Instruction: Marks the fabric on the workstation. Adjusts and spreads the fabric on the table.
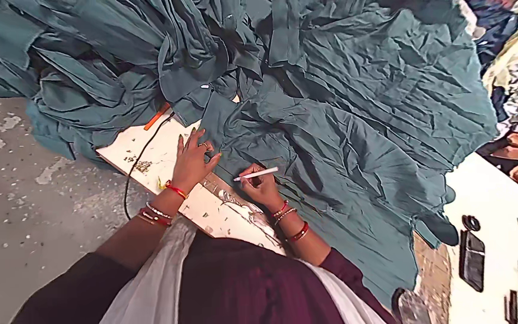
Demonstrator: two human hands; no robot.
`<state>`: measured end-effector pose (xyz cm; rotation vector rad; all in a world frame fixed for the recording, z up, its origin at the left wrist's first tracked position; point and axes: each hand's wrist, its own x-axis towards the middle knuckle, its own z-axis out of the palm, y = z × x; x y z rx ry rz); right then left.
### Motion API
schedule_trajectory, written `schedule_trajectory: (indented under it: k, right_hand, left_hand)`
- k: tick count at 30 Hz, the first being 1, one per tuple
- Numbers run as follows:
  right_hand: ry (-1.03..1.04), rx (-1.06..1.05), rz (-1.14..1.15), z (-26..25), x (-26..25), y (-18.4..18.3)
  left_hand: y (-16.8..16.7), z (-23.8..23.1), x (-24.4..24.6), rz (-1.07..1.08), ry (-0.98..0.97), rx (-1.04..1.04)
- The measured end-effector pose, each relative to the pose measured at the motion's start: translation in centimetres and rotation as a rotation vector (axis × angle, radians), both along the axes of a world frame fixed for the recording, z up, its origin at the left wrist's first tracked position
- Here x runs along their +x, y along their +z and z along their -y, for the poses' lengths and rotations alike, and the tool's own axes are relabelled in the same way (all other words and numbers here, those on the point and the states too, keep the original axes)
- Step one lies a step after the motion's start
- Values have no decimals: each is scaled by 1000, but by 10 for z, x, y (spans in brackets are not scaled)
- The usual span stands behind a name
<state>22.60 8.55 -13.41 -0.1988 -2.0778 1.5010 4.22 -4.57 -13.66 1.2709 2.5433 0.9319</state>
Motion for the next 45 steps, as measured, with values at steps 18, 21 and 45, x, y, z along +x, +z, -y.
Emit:
schedule_trajectory:
  k: [18, 21, 45]
  right_hand:
    - [-386, 373, 168, 10, -10, 3]
    - [-324, -330, 62, -1, 10, 20]
    - [-490, 458, 174, 8, 70, -2]
  left_hand:
    - [-2, 1, -1, -23, -19, 23]
    - [-3, 1, 0, -26, -17, 26]
    - [-4, 1, 0, -54, -28, 18]
